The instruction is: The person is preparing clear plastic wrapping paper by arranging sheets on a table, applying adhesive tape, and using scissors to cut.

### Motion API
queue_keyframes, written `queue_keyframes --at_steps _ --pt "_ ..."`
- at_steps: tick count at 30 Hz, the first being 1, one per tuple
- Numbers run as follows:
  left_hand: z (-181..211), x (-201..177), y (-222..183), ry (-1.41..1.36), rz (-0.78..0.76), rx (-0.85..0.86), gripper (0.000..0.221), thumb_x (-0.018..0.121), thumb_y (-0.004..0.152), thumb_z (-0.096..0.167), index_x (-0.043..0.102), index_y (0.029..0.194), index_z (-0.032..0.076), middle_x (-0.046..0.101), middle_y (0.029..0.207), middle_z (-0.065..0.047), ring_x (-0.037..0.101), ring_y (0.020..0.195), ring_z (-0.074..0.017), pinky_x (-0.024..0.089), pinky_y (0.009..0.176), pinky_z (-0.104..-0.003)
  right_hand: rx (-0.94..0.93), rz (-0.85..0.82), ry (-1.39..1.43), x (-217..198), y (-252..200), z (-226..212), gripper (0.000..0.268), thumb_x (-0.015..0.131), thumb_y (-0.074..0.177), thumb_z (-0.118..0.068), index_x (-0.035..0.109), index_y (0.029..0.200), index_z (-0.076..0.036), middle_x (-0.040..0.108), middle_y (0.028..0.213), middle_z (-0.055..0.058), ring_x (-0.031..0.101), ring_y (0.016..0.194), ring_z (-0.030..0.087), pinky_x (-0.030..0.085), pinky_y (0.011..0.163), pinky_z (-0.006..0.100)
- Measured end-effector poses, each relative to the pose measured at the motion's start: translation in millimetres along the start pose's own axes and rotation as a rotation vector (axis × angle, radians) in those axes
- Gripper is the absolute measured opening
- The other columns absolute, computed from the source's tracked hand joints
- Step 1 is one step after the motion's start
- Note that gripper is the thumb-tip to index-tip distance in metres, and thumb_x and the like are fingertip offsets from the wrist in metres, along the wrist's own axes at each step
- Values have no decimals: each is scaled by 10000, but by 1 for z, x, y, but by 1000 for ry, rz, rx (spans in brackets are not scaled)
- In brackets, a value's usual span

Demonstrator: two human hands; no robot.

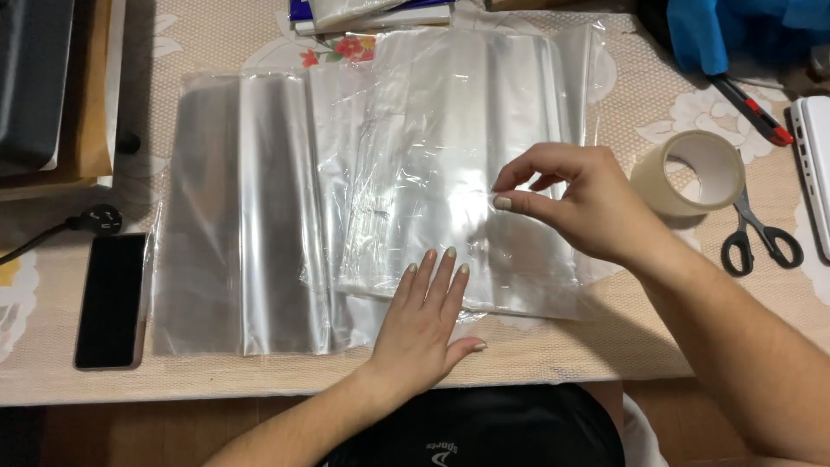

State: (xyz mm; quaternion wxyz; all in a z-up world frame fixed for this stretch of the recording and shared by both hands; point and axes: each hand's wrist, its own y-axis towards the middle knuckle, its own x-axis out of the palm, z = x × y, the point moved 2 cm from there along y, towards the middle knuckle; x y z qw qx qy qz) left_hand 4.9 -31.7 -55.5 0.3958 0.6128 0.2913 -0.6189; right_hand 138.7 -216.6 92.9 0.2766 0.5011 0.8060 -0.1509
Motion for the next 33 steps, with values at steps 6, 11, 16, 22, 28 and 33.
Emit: queue_keyframes --at_steps 6,11,16,22,28,33 --pt "10 6 5 34 55 -137 1075 408 805 893 190 1591 192 -87 1659 -280 -88 1533 -464 12 1207 -610 375 -225 466 28 14 46 112 772 851 -46 767 962 -51 727 842 40 676 792 140 546 760 260" --pt "7 4 7 -233 -20 -174 1163 685 743 843 205 1606 231 -149 1607 -340 -142 1503 -468 -1 1175 -598 448 -418 514 51 21 84 109 754 884 -74 770 991 -60 681 768 11 505 621 81 390 561 220" --pt "5 3 7 -326 -18 -169 1125 710 724 811 273 1583 231 -132 1595 -361 -139 1502 -472 -34 1187 -594 488 -498 486 63 25 76 151 728 897 -62 776 1038 -42 729 840 42 609 713 114 486 657 235" --pt "5 9 4 -230 -3 -137 1171 652 739 862 183 1609 232 -230 1615 -279 -224 1495 -440 -84 1178 -601 554 -344 339 65 30 54 83 760 875 -52 775 956 -42 763 838 61 699 793 149 543 753 263" --pt "5 12 4 -93 50 -106 1163 481 741 936 181 1601 212 -137 1686 -149 -167 1512 -468 -25 1178 -637 521 -284 245 70 29 57 66 795 847 -82 788 911 -67 753 800 42 687 767 133 531 737 257" --pt "6 15 4 -51 65 -113 1124 472 739 950 279 1568 216 91 1668 -199 -35 1527 -502 48 1181 -654 348 -165 -214 73 25 48 141 817 812 -311 804 893 -196 787 805 -36 710 761 112 532 733 278"
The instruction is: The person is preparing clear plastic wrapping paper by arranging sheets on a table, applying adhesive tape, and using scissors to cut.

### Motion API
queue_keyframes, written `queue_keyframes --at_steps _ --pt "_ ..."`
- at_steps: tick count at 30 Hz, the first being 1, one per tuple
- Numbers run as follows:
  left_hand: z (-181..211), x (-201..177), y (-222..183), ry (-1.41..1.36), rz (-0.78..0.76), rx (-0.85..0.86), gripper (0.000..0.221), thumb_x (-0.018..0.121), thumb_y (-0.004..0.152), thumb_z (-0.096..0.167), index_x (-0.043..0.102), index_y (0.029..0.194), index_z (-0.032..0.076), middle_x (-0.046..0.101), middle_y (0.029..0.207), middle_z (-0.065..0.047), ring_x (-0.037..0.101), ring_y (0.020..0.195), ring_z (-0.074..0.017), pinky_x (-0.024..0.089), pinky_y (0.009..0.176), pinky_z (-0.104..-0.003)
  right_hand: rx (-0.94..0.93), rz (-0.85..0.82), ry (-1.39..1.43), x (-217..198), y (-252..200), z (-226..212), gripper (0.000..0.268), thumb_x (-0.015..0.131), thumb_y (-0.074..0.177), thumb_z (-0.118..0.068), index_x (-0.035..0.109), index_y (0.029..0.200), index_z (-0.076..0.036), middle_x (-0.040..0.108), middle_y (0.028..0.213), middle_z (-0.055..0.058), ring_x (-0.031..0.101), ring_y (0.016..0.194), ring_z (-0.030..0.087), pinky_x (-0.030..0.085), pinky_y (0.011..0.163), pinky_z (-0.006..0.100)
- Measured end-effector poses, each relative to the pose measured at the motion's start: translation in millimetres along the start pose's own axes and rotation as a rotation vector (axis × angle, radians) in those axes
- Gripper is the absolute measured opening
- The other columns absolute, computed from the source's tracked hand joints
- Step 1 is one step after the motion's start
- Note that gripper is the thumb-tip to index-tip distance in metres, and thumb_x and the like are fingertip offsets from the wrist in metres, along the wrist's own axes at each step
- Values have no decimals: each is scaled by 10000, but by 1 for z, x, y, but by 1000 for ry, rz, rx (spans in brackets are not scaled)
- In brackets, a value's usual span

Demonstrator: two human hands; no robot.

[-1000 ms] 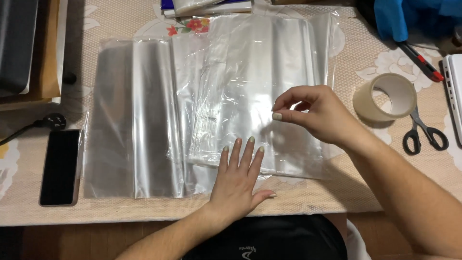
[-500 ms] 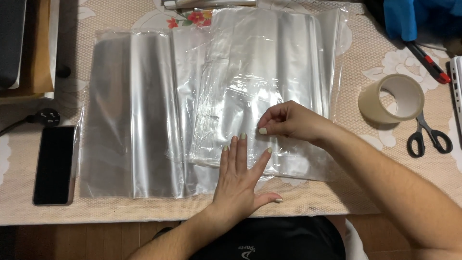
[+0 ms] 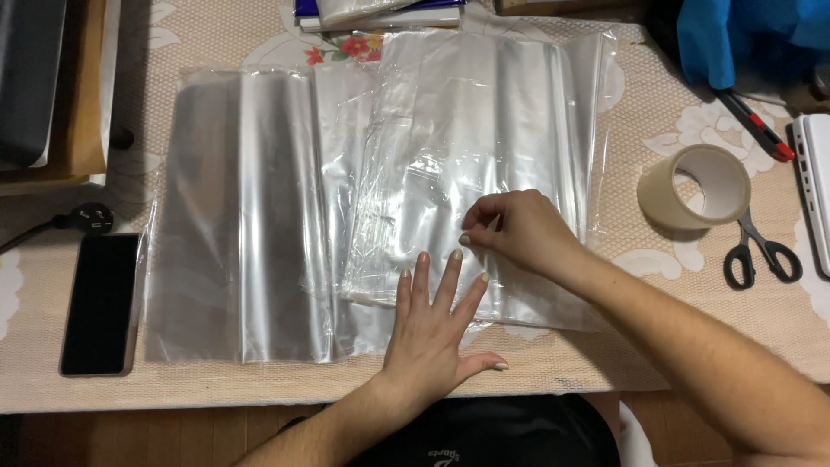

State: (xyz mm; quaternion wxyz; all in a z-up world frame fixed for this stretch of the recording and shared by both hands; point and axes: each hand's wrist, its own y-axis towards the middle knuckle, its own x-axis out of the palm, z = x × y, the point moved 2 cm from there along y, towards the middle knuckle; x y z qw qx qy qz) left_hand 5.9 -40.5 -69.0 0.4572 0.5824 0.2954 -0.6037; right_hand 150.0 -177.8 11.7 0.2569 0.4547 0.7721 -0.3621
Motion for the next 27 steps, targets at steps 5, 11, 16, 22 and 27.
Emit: queue_keyframes --at_steps 5,11,16,22,27 --pt "2 -3 -1 72 39 5 1181 425 723 990 216 1586 212 31 1685 -195 -57 1539 -492 42 1196 -633 -146 251 -289 -6 -1 17 563 807 809 -485 524 1153 -141 654 999 75 641 729 245 523 579 381" --pt "-7 -39 17 -49 21 -1 1074 447 901 794 215 1563 -19 165 1648 -239 96 1538 -411 85 1232 -550 -429 411 -370 12 -17 34 622 687 866 -533 575 1240 -49 585 1178 140 529 1072 307 462 888 433" --pt "-24 -53 75 -326 -82 127 707 288 1058 431 216 1550 -72 241 1598 -317 166 1511 -472 102 1216 -565 -446 544 -471 5 -15 36 374 537 1002 -118 548 1366 -35 541 1369 181 445 1349 426 371 1087 501" --pt "-42 -57 94 -273 -278 -3 821 291 1013 609 222 1576 15 170 1646 -243 97 1541 -401 47 1214 -572 -205 302 -333 -3 -15 27 824 350 1027 -587 372 1501 87 327 1572 328 209 1490 492 137 1191 611" --pt "-72 -77 90 -89 -430 -273 999 365 943 737 183 1584 -7 126 1649 -269 52 1527 -465 32 1192 -614 23 264 -473 -18 0 56 1012 306 930 -790 310 1556 6 255 1636 232 138 1534 419 83 1215 546"
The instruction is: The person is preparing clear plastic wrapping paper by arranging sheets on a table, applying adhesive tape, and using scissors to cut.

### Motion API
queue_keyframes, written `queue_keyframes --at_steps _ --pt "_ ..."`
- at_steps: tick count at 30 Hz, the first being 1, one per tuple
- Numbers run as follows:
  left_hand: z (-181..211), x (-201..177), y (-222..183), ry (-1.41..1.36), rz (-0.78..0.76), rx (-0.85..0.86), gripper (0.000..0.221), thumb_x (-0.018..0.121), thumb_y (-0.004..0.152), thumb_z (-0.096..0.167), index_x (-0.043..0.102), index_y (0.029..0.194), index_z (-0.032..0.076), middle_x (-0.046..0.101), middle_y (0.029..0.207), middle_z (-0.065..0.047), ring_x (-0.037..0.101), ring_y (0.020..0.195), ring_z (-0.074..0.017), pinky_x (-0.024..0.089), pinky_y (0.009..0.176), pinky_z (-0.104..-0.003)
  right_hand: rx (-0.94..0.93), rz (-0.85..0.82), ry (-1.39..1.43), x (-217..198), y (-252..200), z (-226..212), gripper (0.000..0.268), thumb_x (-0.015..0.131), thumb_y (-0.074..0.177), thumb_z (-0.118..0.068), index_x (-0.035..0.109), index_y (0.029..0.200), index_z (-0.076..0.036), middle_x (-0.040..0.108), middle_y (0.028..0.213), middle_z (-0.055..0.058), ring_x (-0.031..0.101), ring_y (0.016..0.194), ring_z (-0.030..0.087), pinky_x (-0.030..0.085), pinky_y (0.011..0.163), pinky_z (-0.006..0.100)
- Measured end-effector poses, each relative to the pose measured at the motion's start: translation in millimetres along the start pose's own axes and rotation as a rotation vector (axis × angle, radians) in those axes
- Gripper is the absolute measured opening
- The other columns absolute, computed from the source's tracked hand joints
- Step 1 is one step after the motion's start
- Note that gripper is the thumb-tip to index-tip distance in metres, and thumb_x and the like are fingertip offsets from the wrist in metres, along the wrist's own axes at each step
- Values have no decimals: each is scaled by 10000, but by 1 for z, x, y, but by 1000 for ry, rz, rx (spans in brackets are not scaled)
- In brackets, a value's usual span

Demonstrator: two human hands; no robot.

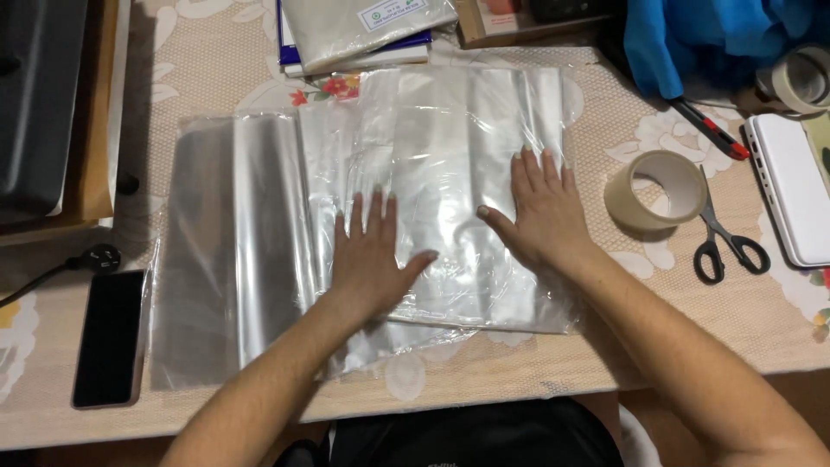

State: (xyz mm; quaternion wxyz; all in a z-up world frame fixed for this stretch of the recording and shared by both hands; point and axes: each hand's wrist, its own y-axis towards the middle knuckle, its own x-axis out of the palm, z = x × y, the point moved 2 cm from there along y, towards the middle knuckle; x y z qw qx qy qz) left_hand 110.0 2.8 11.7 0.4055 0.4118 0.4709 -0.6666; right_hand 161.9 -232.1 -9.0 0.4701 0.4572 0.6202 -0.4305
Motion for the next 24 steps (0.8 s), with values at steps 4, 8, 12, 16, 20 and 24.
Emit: queue_keyframes --at_steps 4,8,12,16,20,24 --pt "-2 -27 59 -7 189 7 822 333 1028 563 231 1559 -57 149 1638 -284 66 1518 -482 48 1198 -617 -34 240 -105 0 48 19 864 389 1012 -633 437 1488 88 367 1561 333 199 1486 516 175 1173 589" --pt "21 -18 150 -84 355 267 664 396 1068 456 220 1617 127 222 1661 -168 137 1527 -448 114 1205 -640 -182 397 -3 16 100 20 594 414 1088 -427 515 1492 -4 348 1591 260 147 1470 521 159 1128 666" --pt "18 -9 181 -85 251 162 806 308 984 724 247 1614 225 156 1689 -89 75 1549 -386 31 1207 -664 49 155 82 15 114 35 733 313 1044 -593 297 1599 -114 213 1662 178 88 1509 472 82 1149 680" --pt "13 -16 171 -101 262 117 808 341 970 724 270 1606 229 149 1687 -108 71 1548 -394 24 1208 -656 104 133 166 3 107 33 841 309 1008 -678 258 1606 -89 184 1674 169 90 1521 446 53 1163 650" --pt "8 -16 171 -137 253 11 839 309 956 749 264 1607 222 133 1684 -151 47 1543 -423 -27 1189 -649 140 117 228 0 103 31 858 353 986 -677 248 1609 -98 173 1679 162 51 1531 432 3 1176 633" --pt "-10 -11 177 -173 320 -121 880 311 950 772 279 1606 186 139 1673 -202 38 1533 -453 -94 1163 -650 215 126 243 0 105 33 888 385 968 -686 260 1602 -76 166 1679 174 22 1529 435 -29 1181 622"
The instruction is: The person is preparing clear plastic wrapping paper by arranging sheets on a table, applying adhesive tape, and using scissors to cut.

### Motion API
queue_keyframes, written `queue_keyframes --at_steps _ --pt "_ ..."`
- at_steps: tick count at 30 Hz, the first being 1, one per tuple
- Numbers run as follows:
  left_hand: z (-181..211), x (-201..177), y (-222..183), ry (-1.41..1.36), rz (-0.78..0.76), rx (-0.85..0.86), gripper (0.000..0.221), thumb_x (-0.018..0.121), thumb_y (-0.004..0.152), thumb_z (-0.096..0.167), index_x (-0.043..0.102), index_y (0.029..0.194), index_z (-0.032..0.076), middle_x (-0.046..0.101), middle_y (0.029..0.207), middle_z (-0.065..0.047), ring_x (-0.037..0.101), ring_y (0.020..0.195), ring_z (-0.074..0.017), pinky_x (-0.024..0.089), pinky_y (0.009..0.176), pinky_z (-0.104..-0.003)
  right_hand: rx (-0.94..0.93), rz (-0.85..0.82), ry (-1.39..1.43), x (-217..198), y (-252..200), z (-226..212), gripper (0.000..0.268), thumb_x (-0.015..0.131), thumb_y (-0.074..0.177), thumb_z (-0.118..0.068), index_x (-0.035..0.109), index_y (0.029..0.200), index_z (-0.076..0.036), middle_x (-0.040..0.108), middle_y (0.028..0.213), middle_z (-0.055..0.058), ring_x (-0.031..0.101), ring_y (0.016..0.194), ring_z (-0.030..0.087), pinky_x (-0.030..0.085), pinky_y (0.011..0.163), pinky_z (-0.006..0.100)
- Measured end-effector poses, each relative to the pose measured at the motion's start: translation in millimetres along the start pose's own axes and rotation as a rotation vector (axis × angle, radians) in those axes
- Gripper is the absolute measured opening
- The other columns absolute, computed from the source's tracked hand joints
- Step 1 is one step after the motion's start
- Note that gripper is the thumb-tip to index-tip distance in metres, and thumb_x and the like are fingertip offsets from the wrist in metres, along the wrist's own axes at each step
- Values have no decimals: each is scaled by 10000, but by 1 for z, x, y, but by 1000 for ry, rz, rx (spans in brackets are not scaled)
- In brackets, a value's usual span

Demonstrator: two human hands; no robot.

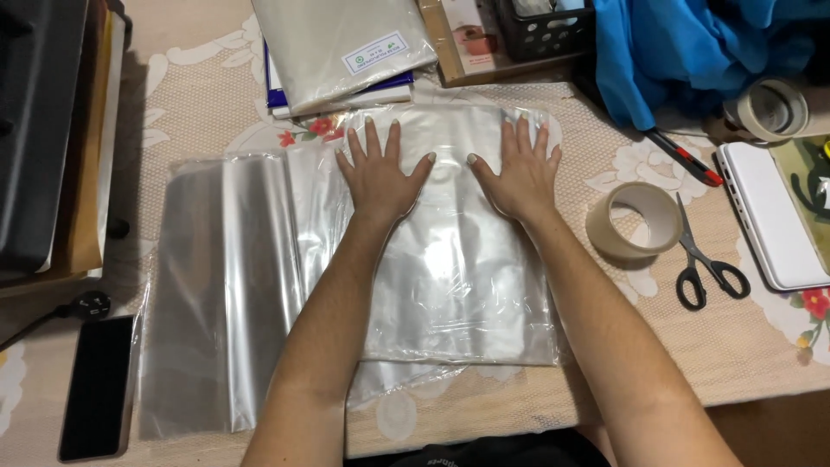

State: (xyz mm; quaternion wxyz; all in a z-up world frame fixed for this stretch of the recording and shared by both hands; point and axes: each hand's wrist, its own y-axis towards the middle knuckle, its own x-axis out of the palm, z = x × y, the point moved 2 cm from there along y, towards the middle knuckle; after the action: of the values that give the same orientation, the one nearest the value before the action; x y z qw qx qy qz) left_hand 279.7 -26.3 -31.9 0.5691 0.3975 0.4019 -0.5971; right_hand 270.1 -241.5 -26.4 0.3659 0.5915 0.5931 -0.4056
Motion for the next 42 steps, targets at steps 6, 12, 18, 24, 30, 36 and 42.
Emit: queue_keyframes --at_steps 6,12,18,24,30,36,42 --pt "-20 -1 7 52 -23 -163 913 224 945 801 183 1628 197 77 1684 -201 0 1535 -447 -117 1161 -649 54 11 22 11 7 12 900 376 959 -701 258 1605 -85 135 1685 168 -12 1528 441 -87 1178 607" --pt "-24 -2 10 11 -56 -204 882 235 962 774 159 1630 204 62 1689 -184 -25 1540 -428 -110 1177 -634 68 -27 12 7 6 9 894 357 970 -692 227 1616 -87 106 1695 153 -36 1536 414 -109 1186 588" --pt "-86 -34 24 78 187 -264 649 581 958 502 456 1418 63 490 1348 -190 455 1300 -384 371 1033 -570 42 51 134 -9 -1 33 910 605 961 -489 201 1599 18 104 1666 254 -29 1510 467 0 1204 604" --pt "-118 -64 -20 -211 -52 -317 426 676 878 396 707 1144 65 733 935 -123 741 828 -311 584 647 -448 -600 251 53 -22 -136 -9 675 689 891 -273 429 1445 12 300 1546 307 82 1435 617 137 1179 652" --pt "-109 -76 -31 -593 -437 -463 260 638 984 193 657 786 26 666 658 -123 589 534 -214 467 510 -309 -857 86 -36 16 -236 -53 638 607 945 -425 423 1450 -79 327 1584 197 221 1480 477 319 1131 652" --pt "-103 -74 -40 -991 -321 -315 263 637 968 107 571 713 94 572 649 -34 568 552 -153 469 460 -251 -778 92 -170 56 -246 -65 854 617 918 -579 367 1492 1 338 1571 259 309 1434 485 269 1154 597" --pt "-44 -103 -42 -1235 -278 -258 142 621 814 142 662 947 113 661 738 -62 643 608 -149 418 507 -214 -673 325 -114 57 -246 -69 786 744 816 -383 444 1419 22 488 1479 241 447 1380 441 332 1154 600"
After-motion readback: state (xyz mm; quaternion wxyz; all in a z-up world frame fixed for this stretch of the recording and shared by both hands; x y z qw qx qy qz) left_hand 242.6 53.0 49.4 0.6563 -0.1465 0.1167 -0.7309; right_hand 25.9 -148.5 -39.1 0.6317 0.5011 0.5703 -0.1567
